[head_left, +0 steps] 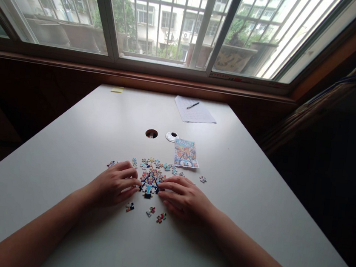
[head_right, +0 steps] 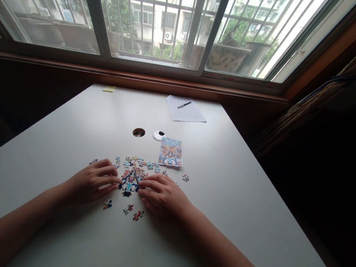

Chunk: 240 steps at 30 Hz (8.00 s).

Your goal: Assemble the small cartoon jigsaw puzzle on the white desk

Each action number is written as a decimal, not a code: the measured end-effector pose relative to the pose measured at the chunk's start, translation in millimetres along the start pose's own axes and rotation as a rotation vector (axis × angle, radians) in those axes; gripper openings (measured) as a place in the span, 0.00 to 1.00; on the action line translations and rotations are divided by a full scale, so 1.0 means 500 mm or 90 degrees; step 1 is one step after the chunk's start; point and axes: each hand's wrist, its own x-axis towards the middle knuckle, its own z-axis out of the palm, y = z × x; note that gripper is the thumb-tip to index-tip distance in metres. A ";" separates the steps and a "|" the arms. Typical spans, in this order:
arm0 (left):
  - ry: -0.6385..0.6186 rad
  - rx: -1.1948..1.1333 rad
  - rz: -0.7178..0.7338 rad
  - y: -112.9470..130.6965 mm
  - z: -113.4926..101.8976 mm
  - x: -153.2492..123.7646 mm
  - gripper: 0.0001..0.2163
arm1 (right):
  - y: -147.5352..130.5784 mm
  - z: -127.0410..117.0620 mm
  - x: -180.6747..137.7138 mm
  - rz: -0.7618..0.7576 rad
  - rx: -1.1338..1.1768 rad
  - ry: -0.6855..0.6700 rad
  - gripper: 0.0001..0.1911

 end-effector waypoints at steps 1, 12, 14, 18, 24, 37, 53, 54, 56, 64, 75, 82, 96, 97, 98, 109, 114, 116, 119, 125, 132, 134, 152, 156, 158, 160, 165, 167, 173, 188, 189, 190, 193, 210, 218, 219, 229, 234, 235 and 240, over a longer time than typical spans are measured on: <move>0.000 -0.001 0.000 0.000 0.000 0.000 0.07 | 0.001 0.000 0.000 -0.001 0.000 -0.001 0.13; 0.004 -0.004 0.005 0.001 -0.001 0.001 0.07 | 0.002 0.001 -0.001 0.000 -0.004 -0.003 0.13; 0.001 -0.006 0.002 0.001 -0.001 0.001 0.08 | 0.003 0.002 -0.001 -0.002 -0.002 0.001 0.13; 0.003 -0.007 0.002 0.001 0.000 0.001 0.07 | 0.005 0.005 -0.002 -0.004 0.001 0.000 0.13; 0.013 0.001 0.005 0.001 0.000 0.001 0.07 | 0.003 0.003 -0.002 0.004 -0.005 -0.012 0.14; -0.004 -0.018 0.004 -0.001 0.001 -0.001 0.08 | 0.002 0.003 -0.002 0.006 0.001 -0.007 0.13; 0.109 -0.023 -0.062 -0.024 -0.036 -0.008 0.10 | 0.004 0.000 -0.001 0.007 0.042 0.010 0.14; 0.132 -0.021 -0.073 -0.030 -0.046 -0.011 0.10 | 0.005 -0.001 -0.001 0.008 0.051 0.016 0.15; 0.173 -0.017 -0.091 -0.044 -0.067 -0.018 0.09 | 0.006 -0.004 -0.001 0.015 0.079 0.043 0.16; 0.147 -0.005 -0.132 -0.115 -0.130 -0.064 0.07 | 0.020 -0.015 -0.007 0.102 0.195 0.193 0.18; -0.132 -0.038 -0.362 -0.193 -0.153 -0.159 0.10 | 0.034 -0.030 -0.025 0.320 0.273 0.321 0.10; -0.201 -0.127 -0.438 -0.171 -0.162 -0.142 0.11 | 0.037 -0.031 -0.029 0.391 0.305 0.369 0.10; -0.266 -0.200 -0.419 -0.122 -0.165 -0.102 0.12 | 0.038 -0.032 -0.027 0.441 0.340 0.436 0.10; -0.261 -0.199 -0.416 -0.123 -0.163 -0.103 0.11 | 0.039 -0.031 -0.028 0.446 0.340 0.436 0.10; -0.254 -0.198 -0.415 -0.125 -0.161 -0.104 0.11 | 0.039 -0.031 -0.030 0.452 0.342 0.438 0.10; -0.162 -0.179 -0.398 -0.145 -0.133 -0.114 0.14 | 0.050 -0.022 -0.034 0.515 0.356 0.542 0.10; -0.158 -0.175 -0.372 -0.145 -0.123 -0.108 0.16 | 0.050 -0.021 -0.034 0.525 0.361 0.546 0.10; -0.158 -0.173 -0.362 -0.145 -0.120 -0.106 0.16 | 0.050 -0.021 -0.033 0.526 0.359 0.547 0.10; -0.156 -0.175 -0.360 -0.146 -0.117 -0.105 0.17 | 0.050 -0.022 -0.032 0.528 0.358 0.545 0.10; -0.168 -0.173 -0.370 -0.150 -0.113 -0.108 0.16 | 0.050 -0.021 -0.032 0.529 0.360 0.547 0.10; -0.175 -0.169 -0.373 -0.150 -0.114 -0.107 0.17 | 0.051 -0.021 -0.033 0.527 0.358 0.543 0.10; -0.176 -0.169 -0.376 -0.149 -0.115 -0.106 0.16 | 0.051 -0.022 -0.033 0.525 0.358 0.541 0.10; -0.179 -0.173 -0.377 -0.148 -0.115 -0.106 0.16 | 0.051 -0.021 -0.034 0.520 0.356 0.536 0.10; -0.183 -0.168 -0.368 -0.151 -0.114 -0.107 0.16 | 0.051 -0.021 -0.034 0.522 0.362 0.541 0.10; -0.179 -0.165 -0.363 -0.153 -0.113 -0.108 0.16 | 0.051 -0.021 -0.034 0.525 0.366 0.543 0.10; -0.174 -0.168 -0.361 -0.153 -0.112 -0.108 0.16 | 0.051 -0.021 -0.034 0.529 0.368 0.545 0.10; -0.158 -0.187 -0.357 -0.150 -0.114 -0.106 0.16 | 0.052 -0.021 -0.035 0.532 0.374 0.545 0.10; -0.159 -0.188 -0.361 -0.149 -0.115 -0.105 0.17 | 0.052 -0.021 -0.035 0.531 0.375 0.545 0.10; -0.178 -0.192 -0.375 -0.150 -0.115 -0.104 0.18 | 0.053 -0.019 -0.034 0.528 0.374 0.549 0.09; -0.196 -0.187 -0.382 -0.150 -0.115 -0.105 0.18 | 0.052 -0.020 -0.034 0.530 0.379 0.540 0.09; -0.198 -0.186 -0.383 -0.149 -0.115 -0.105 0.18 | 0.052 -0.020 -0.033 0.531 0.378 0.541 0.09; -0.199 -0.186 -0.385 -0.149 -0.116 -0.105 0.18 | 0.052 -0.020 -0.033 0.531 0.378 0.542 0.09; -0.194 -0.191 -0.386 -0.149 -0.116 -0.105 0.18 | 0.052 -0.020 -0.034 0.529 0.378 0.543 0.09; -0.163 -0.162 -0.329 -0.151 -0.123 -0.110 0.14 | 0.052 -0.019 -0.035 0.531 0.381 0.543 0.09; -0.192 -0.174 -0.348 -0.140 -0.129 -0.102 0.13 | 0.052 -0.018 -0.034 0.536 0.380 0.543 0.10; -0.200 -0.179 -0.352 -0.137 -0.130 -0.100 0.12 | 0.052 -0.018 -0.034 0.537 0.379 0.543 0.10; -0.255 -0.219 -0.363 -0.112 -0.142 -0.088 0.10 | 0.051 -0.020 -0.033 0.540 0.372 0.538 0.10; -0.282 -0.234 -0.372 -0.104 -0.145 -0.082 0.09 | 0.052 -0.019 -0.034 0.537 0.375 0.543 0.10; -0.286 -0.240 -0.377 -0.101 -0.146 -0.081 0.09 | 0.052 -0.019 -0.034 0.537 0.375 0.542 0.10; -0.293 -0.268 -0.381 -0.096 -0.145 -0.077 0.09 | 0.051 -0.020 -0.034 0.542 0.371 0.541 0.10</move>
